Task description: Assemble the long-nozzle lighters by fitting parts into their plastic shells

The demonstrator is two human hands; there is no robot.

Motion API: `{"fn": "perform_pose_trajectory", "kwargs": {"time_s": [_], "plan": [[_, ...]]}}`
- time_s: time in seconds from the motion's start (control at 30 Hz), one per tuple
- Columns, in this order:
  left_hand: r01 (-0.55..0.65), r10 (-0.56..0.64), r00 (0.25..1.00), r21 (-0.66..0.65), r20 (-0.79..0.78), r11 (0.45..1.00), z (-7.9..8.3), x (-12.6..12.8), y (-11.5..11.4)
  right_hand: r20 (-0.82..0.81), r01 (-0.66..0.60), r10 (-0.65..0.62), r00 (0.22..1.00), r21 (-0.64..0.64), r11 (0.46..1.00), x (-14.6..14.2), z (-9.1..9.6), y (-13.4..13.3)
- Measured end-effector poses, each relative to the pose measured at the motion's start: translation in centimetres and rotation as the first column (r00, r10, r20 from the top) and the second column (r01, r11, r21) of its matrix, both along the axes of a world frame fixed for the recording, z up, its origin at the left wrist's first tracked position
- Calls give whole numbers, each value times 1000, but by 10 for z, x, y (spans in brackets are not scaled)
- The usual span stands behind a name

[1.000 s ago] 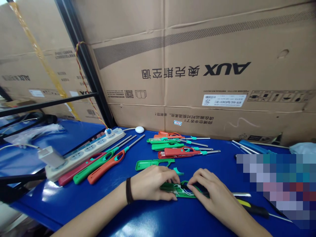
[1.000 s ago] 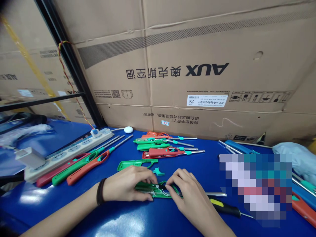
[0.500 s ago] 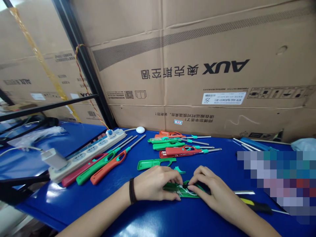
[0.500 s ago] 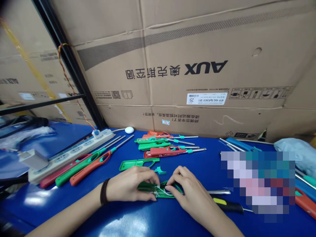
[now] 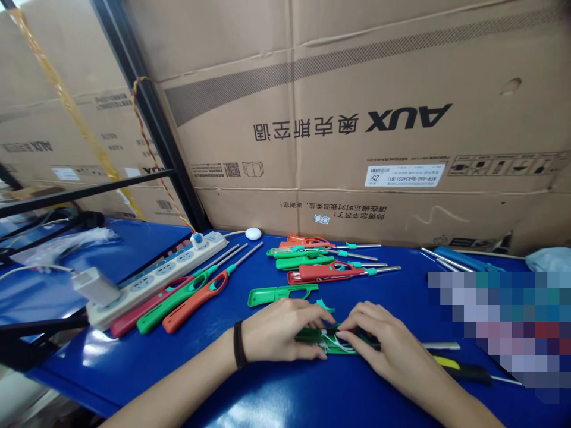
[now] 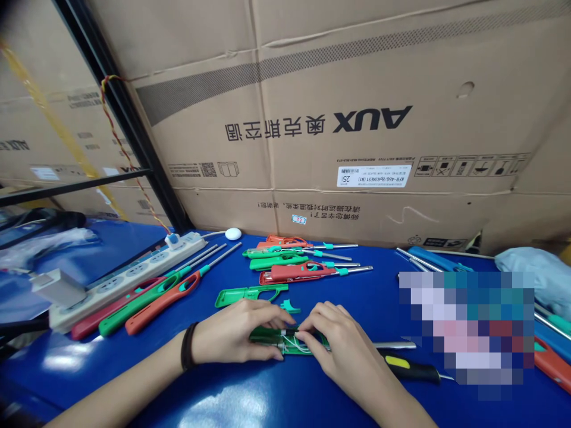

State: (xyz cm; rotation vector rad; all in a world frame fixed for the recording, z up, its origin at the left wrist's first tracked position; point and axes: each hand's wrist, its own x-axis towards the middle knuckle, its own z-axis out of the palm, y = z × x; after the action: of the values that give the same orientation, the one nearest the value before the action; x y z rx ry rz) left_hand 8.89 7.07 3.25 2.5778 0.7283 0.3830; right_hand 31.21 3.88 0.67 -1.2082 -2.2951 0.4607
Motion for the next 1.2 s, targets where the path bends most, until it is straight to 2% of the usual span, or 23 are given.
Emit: {"fn": "perform_pose_trajectory", "kwargs": {"time_s": [0.13, 0.33, 0.67, 0.8, 1.0, 1.2], "plan": [[7, -7, 1000, 13, -8, 1000, 0, 0, 0, 17, -4, 3, 1000, 28, 1000, -2, -1, 0], [40, -39, 999, 52, -3, 998, -2, -1, 1, 45, -15, 9, 999, 135, 991, -1, -6, 0], [17, -17, 1000, 19, 1, 1000, -2, -2, 1, -46, -32, 38, 998, 138, 990, -5, -10, 1], [25, -24, 999, 28, -39, 999, 1, -1, -1, -57, -49, 55, 997, 100, 994, -5, -6, 0], [27, -16, 994, 103, -109, 994, 3, -1, -3, -63, -28, 30, 998, 31, 999, -6, 1, 0], [54, -42, 994, 119, -101, 991, 1, -2, -3, -55, 55, -52, 997, 57, 997, 1, 8, -2]]}}
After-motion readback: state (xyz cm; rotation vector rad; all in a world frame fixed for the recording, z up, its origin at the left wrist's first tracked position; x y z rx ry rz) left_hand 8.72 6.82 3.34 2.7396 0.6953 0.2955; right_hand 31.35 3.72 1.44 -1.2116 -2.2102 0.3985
